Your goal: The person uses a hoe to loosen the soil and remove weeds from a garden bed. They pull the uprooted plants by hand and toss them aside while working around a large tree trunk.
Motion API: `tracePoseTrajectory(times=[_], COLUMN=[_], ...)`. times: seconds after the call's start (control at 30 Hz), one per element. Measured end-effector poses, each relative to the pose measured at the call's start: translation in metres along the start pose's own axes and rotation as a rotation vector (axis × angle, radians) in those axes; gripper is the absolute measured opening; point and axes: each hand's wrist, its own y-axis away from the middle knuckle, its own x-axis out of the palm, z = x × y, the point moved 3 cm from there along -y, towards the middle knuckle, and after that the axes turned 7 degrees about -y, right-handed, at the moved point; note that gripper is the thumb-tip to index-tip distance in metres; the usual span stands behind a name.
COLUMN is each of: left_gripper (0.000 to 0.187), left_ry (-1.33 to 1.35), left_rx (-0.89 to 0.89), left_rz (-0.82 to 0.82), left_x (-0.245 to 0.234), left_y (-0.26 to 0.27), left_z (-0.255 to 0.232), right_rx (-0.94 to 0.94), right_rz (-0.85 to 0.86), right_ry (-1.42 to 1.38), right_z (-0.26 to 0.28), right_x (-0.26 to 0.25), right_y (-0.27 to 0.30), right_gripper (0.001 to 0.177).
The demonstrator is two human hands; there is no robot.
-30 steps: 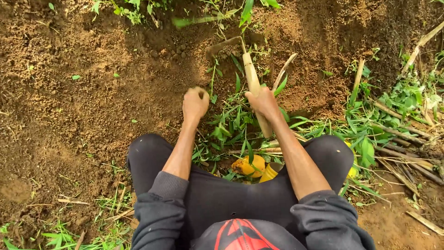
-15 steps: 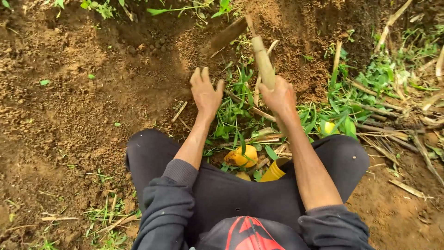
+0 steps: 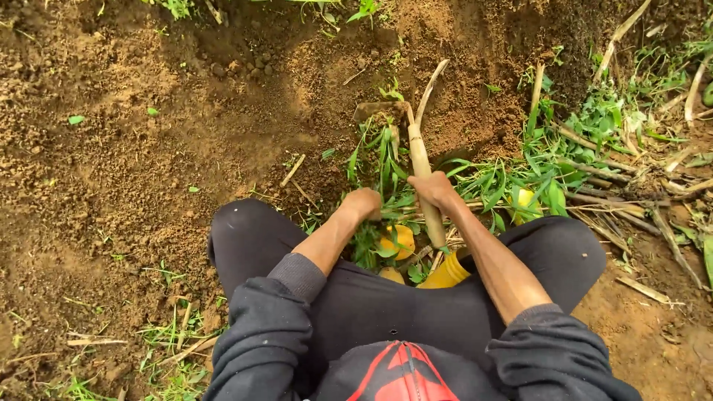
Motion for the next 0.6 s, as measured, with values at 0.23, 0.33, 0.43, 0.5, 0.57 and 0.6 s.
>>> tracePoseTrajectory(times=[0.23, 0.33, 0.43, 0.5, 0.57, 0.6], left_gripper=[0.027, 0.023, 0.028, 0.029, 0.039, 0.039], left_ry=[0.192, 0.247, 0.166, 0.092, 0.152, 0.143], left_rx=[-0.014, -0.048, -0.049, -0.037, -0.050, -0.041], left_rz=[0.149, -0.037, -0.330, -0.523, -0.672, -0.683], left_x=[-0.090, -0.107, -0.118, -0.144, -0.183, -0.189], left_y=[0.041, 0.059, 0.076, 0.103, 0.139, 0.143], left_z=[-0.016, -0.005, 0.015, 0.018, 0.014, 0.016], right_rx=[-0.443, -0.440, -0.369, -0.342, -0.206, -0.220], right_rz=[-0.301, -0.314, -0.252, -0.189, -0.208, -0.215], right_ry=[0.045, -0.151, -0.307, -0.383, -0.410, -0.418], right_z=[0.062, 0.087, 0.099, 0.100, 0.094, 0.090], right_x=[-0.016, -0.014, -0.001, 0.013, 0.028, 0.031], right_y=[0.036, 0.022, 0.002, -0.007, -0.013, -0.025], right_gripper=[0.036, 0.030, 0.037, 0.045, 0.052, 0.052])
